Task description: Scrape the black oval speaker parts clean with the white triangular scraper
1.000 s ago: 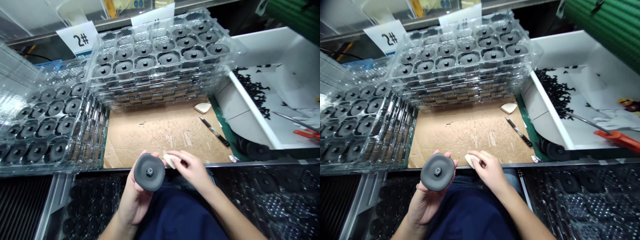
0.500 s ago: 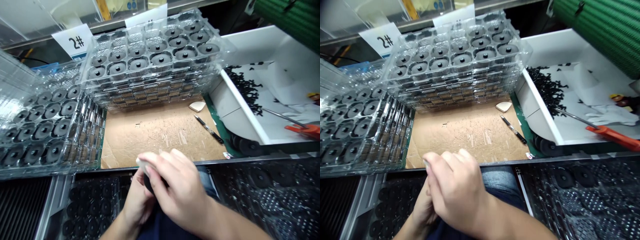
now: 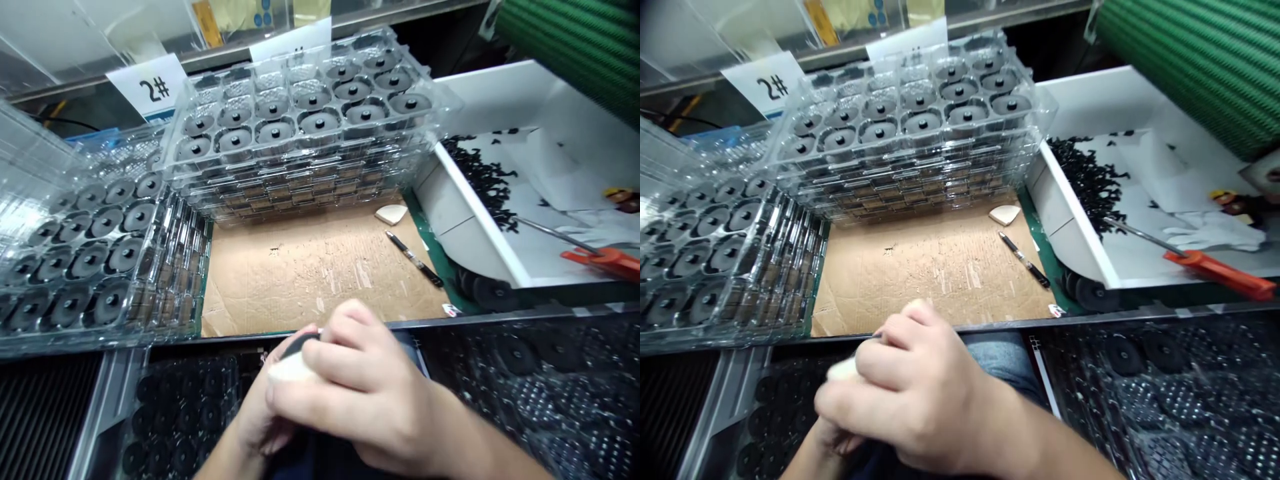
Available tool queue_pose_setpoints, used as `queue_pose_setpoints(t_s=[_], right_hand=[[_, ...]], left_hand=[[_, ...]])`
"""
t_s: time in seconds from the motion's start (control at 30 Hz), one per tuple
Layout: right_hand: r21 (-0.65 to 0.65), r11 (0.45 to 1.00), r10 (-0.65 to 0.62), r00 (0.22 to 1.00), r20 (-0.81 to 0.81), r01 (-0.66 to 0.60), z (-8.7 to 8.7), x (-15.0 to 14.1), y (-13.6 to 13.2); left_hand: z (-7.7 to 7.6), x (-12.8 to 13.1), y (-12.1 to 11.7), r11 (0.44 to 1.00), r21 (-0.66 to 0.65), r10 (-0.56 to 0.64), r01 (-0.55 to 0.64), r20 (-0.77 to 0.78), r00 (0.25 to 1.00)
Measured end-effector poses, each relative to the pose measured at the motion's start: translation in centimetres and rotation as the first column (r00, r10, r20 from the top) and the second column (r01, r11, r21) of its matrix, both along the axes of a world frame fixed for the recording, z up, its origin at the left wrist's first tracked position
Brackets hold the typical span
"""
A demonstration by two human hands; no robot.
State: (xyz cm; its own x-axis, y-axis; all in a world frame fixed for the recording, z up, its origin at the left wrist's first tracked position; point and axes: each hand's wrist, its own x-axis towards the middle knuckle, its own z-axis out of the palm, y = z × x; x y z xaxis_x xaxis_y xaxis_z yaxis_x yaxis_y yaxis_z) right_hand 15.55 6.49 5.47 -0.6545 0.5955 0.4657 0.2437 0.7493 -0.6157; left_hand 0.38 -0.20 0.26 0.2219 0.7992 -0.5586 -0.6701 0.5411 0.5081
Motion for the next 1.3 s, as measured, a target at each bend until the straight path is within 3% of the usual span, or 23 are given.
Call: queue_pose_setpoints(t_s=[0.07, 0.13, 0.23, 0.33, 0.43, 0.53, 0.6, 0.67, 0.73, 0.77, 0.83, 0.93, 1.0, 1.07, 1.13, 1.2, 1.23, 1.3], right_hand=[[-0.052, 0.998, 0.031, 0.999, -0.029, -0.033, -0.6, 0.0, 1.0], [-0.161, 0.975, -0.161, 0.987, -0.023, 0.155, -1.7, 0.6, 1.3], [-0.415, 0.845, -0.365, 0.931, 0.011, 0.337, -4.2, 1.5, 0.2], [-0.615, 0.72, -0.322, 0.94, 0.114, 0.321, -7.1, 2.2, -1.8], [-0.653, 0.673, -0.297, 0.935, 0.191, 0.348, -9.0, 3.0, -2.8], [-0.618, 0.647, -0.402, 0.888, 0.221, 0.447, -8.1, 3.8, -2.5], [-0.545, 0.674, -0.496, 0.852, 0.167, 0.499, -5.9, 3.7, -2.2], [-0.387, 0.81, -0.468, 0.884, 0.026, 0.44, -3.3, 2.9, -1.8], [-0.165, 0.959, -0.247, 0.966, -0.078, 0.231, -1.4, 1.6, -1.5], [-0.084, 0.99, -0.12, 0.99, -0.074, 0.114, -0.8, 0.9, -1.3], [-0.068, 0.998, 0.014, 0.999, 0.03, -0.012, -0.2, 0.0, -0.9], [-0.147, 0.984, -0.065, 0.969, 0.239, 0.102, -0.1, -0.7, -0.6], [-0.097, 0.993, -0.047, 0.975, 0.219, 0.069, -0.1, -0.9, -0.4], [-0.063, 0.994, 0.099, 0.989, 0.11, -0.092, 0.0, -0.9, -0.3], [-0.131, 0.976, 0.185, 0.978, 0.093, -0.172, 0.3, -0.7, -0.1], [-0.213, 0.976, 0.091, 0.973, 0.21, -0.045, 0.5, -0.4, 0.1], [-0.206, 0.978, 0.023, 0.964, 0.264, 0.033, 0.6, -0.4, 0.1], [-0.116, 0.991, -0.03, 0.968, 0.249, 0.061, 0.5, -0.7, -0.1]], left_hand=[[0.3, -0.2, 0.1, 0.999, 0.025, -0.021, 0.02, 0.05, 0.999], [0.6, -0.6, 0.1, 0.999, 0.05, -0.027, 0.02, 0.132, 0.991], [0.7, -1.2, 0.2, 0.999, 0.04, -0.029, 0.021, 0.211, 0.977], [0.7, -1.4, 0.4, 0.999, 0.014, -0.051, 0.05, 0.242, 0.969], [0.8, -1.4, 0.7, 0.996, 0.008, -0.087, 0.088, 0.252, 0.964], [0.9, -1.2, 0.8, 0.994, 0.059, -0.101, 0.089, 0.26, 0.96], [0.9, -1.0, 0.7, 0.993, 0.075, -0.108, 0.091, 0.259, 0.96], [0.8, -0.9, 0.5, 0.995, 0.045, -0.102, 0.094, 0.22, 0.97], [0.7, -0.7, 0.2, 0.997, -0.003, -0.075, 0.076, 0.137, 0.988], [0.5, -0.7, 0.0, 0.998, -0.015, -0.057, 0.059, 0.09, 0.994], [0.1, -0.8, -0.3, 1.0, -0.01, -0.023, 0.024, 0.018, 1.0], [-0.7, -1.1, -0.7, 1.0, 0.023, -0.008, 0.009, -0.023, 1.0], [-1.1, -1.2, -0.8, 0.999, 0.029, -0.026, 0.027, -0.032, 0.999], [-1.1, -1.1, -0.7, 0.999, 0.035, -0.039, 0.04, -0.032, 0.999], [-0.7, -0.9, -0.3, 0.998, 0.049, -0.033, 0.034, -0.031, 0.999], [0.0, -0.6, 0.0, 0.999, 0.05, -0.013, 0.015, -0.043, 0.999], [0.3, -0.5, 0.2, 0.999, 0.04, -0.003, 0.005, -0.053, 0.999], [0.7, -0.3, 0.3, 1.0, 0.009, 0.016, -0.016, -0.08, 0.997]])
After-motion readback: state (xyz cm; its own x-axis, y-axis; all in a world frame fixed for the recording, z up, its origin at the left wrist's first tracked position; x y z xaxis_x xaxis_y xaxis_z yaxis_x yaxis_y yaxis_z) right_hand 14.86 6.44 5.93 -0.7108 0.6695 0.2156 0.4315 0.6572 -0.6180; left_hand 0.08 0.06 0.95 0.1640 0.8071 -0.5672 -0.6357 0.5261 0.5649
